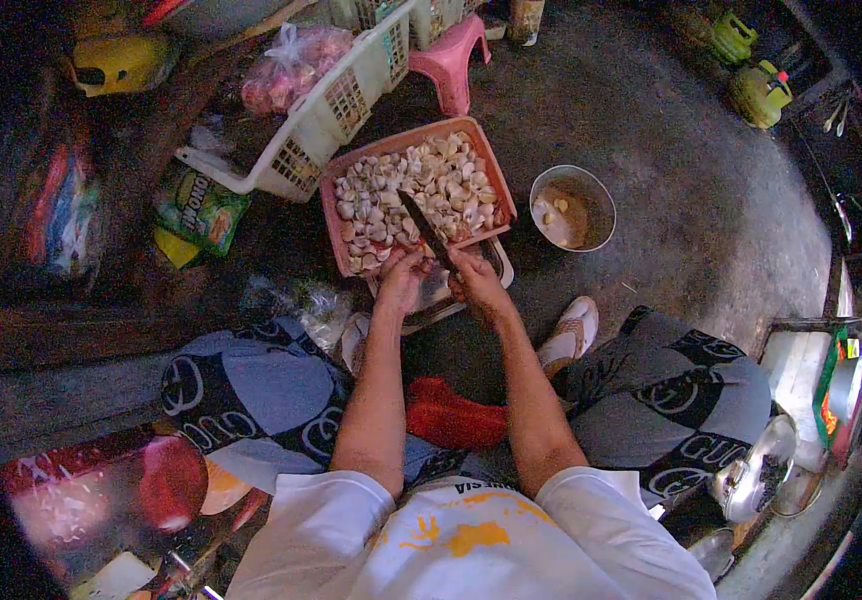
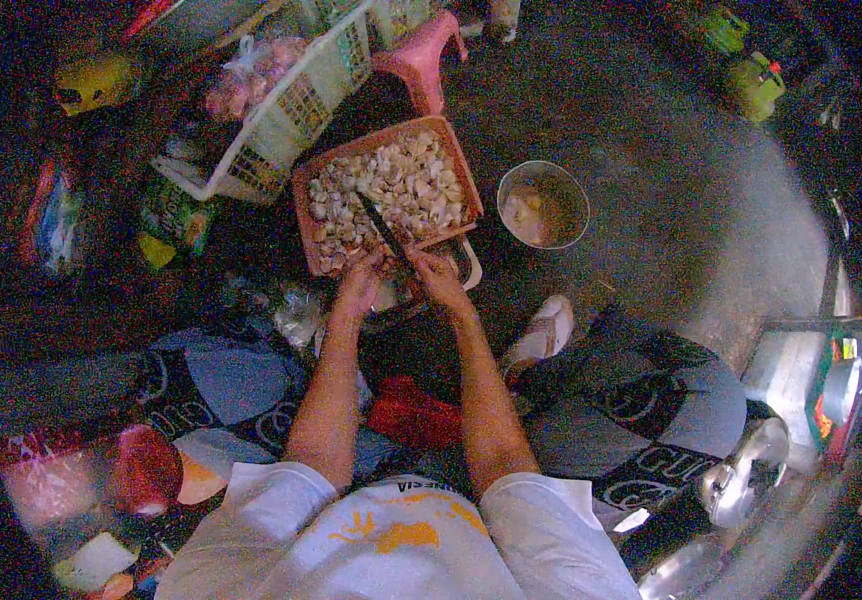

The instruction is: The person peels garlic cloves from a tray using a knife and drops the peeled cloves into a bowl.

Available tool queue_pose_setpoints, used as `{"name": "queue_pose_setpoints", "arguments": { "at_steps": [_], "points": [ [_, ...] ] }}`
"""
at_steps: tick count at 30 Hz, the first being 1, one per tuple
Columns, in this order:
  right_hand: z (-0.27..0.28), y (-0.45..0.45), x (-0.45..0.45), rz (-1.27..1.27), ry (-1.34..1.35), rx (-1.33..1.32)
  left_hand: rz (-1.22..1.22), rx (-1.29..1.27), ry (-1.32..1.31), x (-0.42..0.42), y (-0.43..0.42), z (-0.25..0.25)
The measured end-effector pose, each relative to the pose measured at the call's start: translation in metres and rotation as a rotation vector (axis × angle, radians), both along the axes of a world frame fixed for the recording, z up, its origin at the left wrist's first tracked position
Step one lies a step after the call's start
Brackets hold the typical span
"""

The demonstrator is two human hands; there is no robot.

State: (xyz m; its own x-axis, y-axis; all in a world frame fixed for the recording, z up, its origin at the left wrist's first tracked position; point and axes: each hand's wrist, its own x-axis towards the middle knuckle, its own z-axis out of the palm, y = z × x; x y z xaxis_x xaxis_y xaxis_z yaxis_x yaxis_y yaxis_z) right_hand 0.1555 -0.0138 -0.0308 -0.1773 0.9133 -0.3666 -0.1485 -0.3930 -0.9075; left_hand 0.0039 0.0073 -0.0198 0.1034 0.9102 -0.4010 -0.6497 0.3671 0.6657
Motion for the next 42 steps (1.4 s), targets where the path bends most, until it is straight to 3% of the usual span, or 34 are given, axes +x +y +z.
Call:
{"name": "queue_pose_setpoints", "arguments": {
  "at_steps": [3,5,7,9,12,15,18,21,23,25,28,32,34,36,37,40,42],
  "points": [
    [-0.015,-0.001,-0.001,-0.052,0.11,-0.013,0.025,-0.012,-0.001,-0.001,0.001,-0.005],
    [-0.036,0.001,0.001,-0.043,0.066,0.146,0.031,-0.042,-0.027,0.002,-0.001,0.005],
    [-0.025,0.001,0.0,-0.071,0.081,0.13,0.037,-0.082,-0.038,0.003,-0.001,0.006],
    [-0.005,-0.002,-0.001,-0.139,0.157,-0.063,0.04,-0.135,-0.033,0.005,0.003,0.001],
    [0.005,-0.001,0.001,-0.11,0.132,0.044,-0.051,0.008,0.14,0.005,0.003,0.002],
    [0.008,-0.003,-0.002,-0.234,0.244,-0.078,-0.056,-0.04,0.248,0.01,0.002,0.012],
    [0.015,-0.004,0.002,-0.13,0.155,0.005,0.066,0.007,0.036,0.015,-0.001,0.003],
    [0.029,-0.003,0.004,-0.213,0.308,-0.251,0.168,0.01,-0.093,0.02,-0.005,0.0],
    [0.025,-0.004,0.006,-0.244,0.289,-0.254,0.248,-0.054,-0.163,0.018,0.004,-0.018],
    [0.004,-0.008,0.014,-0.292,0.252,-0.244,0.291,-0.075,-0.184,0.017,0.012,-0.025],
    [-0.041,-0.02,0.024,-0.363,0.124,-0.201,0.046,0.007,-0.118,0.042,0.03,-0.013],
    [-0.102,-0.029,0.03,-0.435,0.087,-0.097,-0.035,0.041,-0.042,0.118,0.047,0.02],
    [-0.101,-0.029,0.025,-0.504,0.165,-0.119,-0.193,0.162,0.015,0.148,0.074,-0.022],
    [-0.08,-0.031,0.02,-0.604,0.204,-0.215,-0.128,0.071,0.395,0.159,0.075,0.008],
    [-0.078,-0.034,0.031,-0.443,0.096,-0.282,-0.107,0.077,0.436,0.154,0.077,0.004],
    [-0.081,-0.033,0.029,-0.474,0.073,-0.213,-0.008,0.156,0.636,0.104,0.087,-0.016],
    [-0.043,-0.033,0.024,-0.466,0.066,-0.307,0.1,0.325,1.036,0.046,0.09,-0.032]
  ]
}}
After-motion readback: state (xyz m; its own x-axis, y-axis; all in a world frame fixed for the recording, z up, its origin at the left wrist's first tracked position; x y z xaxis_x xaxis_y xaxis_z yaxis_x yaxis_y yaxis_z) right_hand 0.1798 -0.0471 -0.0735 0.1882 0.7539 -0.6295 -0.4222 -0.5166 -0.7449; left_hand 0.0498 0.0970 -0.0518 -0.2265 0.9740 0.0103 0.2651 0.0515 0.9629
